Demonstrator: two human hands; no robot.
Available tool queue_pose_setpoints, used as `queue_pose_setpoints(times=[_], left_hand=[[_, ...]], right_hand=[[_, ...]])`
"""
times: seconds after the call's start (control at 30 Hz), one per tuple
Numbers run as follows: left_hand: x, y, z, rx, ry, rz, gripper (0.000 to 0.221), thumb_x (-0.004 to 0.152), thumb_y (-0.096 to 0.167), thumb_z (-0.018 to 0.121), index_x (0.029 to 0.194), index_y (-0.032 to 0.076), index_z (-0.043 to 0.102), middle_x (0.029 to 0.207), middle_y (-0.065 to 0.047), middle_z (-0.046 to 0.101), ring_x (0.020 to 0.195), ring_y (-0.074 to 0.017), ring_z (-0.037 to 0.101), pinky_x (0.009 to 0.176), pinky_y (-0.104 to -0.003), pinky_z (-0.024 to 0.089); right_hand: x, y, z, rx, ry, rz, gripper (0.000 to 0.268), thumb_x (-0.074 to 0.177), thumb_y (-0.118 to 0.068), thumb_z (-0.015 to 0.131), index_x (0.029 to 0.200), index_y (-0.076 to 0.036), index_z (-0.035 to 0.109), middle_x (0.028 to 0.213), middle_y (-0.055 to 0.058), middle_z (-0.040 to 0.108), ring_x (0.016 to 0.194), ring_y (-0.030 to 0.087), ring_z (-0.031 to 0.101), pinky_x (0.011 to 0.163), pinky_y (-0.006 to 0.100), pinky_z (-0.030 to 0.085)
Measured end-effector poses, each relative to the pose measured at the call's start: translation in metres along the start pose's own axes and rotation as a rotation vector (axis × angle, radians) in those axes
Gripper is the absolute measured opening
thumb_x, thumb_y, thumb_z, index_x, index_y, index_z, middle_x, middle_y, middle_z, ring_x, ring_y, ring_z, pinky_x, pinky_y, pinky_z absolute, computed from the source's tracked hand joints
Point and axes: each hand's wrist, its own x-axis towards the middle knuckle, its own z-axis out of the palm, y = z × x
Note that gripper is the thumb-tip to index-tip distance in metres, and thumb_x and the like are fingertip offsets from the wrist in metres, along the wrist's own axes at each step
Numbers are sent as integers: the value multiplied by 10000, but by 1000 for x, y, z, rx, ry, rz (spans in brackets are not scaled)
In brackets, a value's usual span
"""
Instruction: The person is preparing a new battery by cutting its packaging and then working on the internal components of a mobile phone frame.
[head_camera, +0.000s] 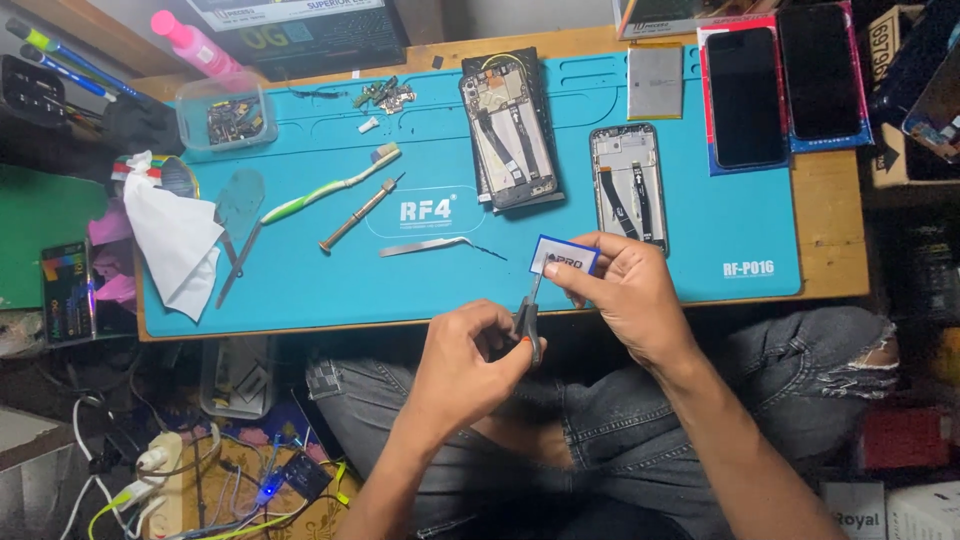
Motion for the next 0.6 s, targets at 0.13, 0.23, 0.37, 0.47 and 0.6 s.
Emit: queue_pose_setpoints(times=[0.13,0.23,0.37,0.47,0.6], left_hand=[[3,4,1,-22,-18,-13,142,751,128,785,784,-11,783,747,-203,764,667,-307,749,571,-382,604],[6,-2,2,-38,-27,-45,100,765,85,782,782,-13,792,730,-202,765,643,-294,745,555,-360,602],[8,-3,1,-51,-29,-70,126,767,106,783,780,-19,786,703,-198,747,619,-271,719,542,-374,583],[10,-2,-1,-84,-20,-82,113,775,86,777,789,-24,797,689,-196,740,607,-254,707,542,-365,578],[11,-14,-6,-103,-2,-84,98,774,61,755,771,-33,782,648,-188,714,600,-203,666,529,-362,551]], right_hand=[[-1,-15,5,-32,-23,64,193,856,66,841,1021,131,764,745,155,727,602,103,616,527,231,528],[4,-13,2,-40,-30,70,195,853,55,858,1014,115,765,748,142,728,602,96,612,530,225,522],[4,-22,7,-71,-54,105,227,827,24,895,1002,109,779,747,133,740,612,96,634,539,217,537],[6,-26,11,-79,-78,123,236,822,16,904,1008,101,786,746,122,742,609,95,640,546,219,547],[9,-22,15,-96,-94,142,238,820,12,916,1007,93,793,743,120,750,607,98,654,553,223,555]])
